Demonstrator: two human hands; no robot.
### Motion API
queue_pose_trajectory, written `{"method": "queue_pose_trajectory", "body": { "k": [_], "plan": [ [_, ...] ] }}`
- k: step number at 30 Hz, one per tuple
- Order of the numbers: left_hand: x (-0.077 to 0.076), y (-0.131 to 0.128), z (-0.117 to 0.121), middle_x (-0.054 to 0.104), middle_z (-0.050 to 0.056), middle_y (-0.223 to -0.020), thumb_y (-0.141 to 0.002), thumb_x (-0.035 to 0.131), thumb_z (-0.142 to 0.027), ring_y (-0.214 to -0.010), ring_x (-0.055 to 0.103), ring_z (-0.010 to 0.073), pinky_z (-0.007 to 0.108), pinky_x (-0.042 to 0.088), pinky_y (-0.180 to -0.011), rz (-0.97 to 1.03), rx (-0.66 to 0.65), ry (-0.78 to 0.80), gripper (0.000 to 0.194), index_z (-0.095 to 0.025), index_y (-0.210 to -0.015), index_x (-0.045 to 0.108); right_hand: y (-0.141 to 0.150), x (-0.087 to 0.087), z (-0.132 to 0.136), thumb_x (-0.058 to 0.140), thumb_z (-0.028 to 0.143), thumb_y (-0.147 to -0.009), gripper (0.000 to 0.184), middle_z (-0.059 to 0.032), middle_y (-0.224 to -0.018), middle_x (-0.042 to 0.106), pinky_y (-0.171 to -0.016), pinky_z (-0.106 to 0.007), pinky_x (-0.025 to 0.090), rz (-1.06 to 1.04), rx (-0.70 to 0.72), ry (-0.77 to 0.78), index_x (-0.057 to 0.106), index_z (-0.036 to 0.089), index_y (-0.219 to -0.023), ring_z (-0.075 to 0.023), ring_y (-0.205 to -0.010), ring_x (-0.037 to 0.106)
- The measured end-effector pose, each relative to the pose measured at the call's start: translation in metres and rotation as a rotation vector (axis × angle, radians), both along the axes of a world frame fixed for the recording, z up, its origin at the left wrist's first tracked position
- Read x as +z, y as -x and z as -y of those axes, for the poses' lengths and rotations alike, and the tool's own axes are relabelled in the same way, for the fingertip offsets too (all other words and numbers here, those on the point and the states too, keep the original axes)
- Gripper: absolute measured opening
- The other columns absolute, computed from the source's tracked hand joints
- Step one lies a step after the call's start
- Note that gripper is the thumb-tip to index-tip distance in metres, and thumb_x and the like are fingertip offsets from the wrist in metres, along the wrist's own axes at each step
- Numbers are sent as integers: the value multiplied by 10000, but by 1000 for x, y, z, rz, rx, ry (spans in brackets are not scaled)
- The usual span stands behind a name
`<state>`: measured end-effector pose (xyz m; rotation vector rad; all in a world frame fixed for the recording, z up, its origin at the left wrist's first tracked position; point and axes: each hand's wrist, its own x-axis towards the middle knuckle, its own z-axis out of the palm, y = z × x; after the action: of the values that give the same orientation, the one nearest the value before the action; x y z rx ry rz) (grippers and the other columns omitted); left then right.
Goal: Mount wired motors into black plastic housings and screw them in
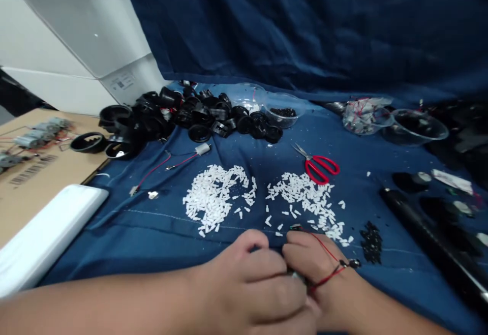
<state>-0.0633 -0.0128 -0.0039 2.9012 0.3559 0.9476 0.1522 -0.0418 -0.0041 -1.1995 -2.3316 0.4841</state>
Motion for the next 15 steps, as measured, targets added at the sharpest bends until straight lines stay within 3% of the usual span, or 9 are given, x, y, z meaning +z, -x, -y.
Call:
{"method": "queue_pose_trajectory", "body": {
  "k": [3,6,10,15],
  "plan": [
    [7,-6,-5,701,-18,-907,-926,705,-266,-829,569,183,429,437,-720,150,-92,-25,116,-192,-1005,749,3,0,9,478,275,-756,101,-14,-711,561,-567,-309,343,73,-122,-83,559,225,-721,-166,-603,526],
    [15,-7,-6,677,-5,-832,-936,671,-261,-800,544,193,427,419,-721,151,-73,-83,118,-180,-856,700,4,-2,12,507,286,-762,141,-35,-748,620,-611,-315,404,193,-140,-82,630,224,-735,-197,-662,595],
    [18,-3,-5,665,-18,-782,-952,672,-262,-787,546,186,415,426,-749,151,-67,-118,158,-187,-813,682,8,-3,14,541,301,-769,152,-30,-751,624,-601,-304,387,239,-140,-53,668,219,-745,-189,-667,596],
    [18,1,-3,702,-28,-797,-985,669,-268,-831,606,176,402,432,-776,157,-73,-53,148,-180,-877,722,8,-3,20,521,345,-809,207,-15,-709,543,-585,-301,335,216,-180,-36,629,205,-702,-156,-611,506]
  ]
}}
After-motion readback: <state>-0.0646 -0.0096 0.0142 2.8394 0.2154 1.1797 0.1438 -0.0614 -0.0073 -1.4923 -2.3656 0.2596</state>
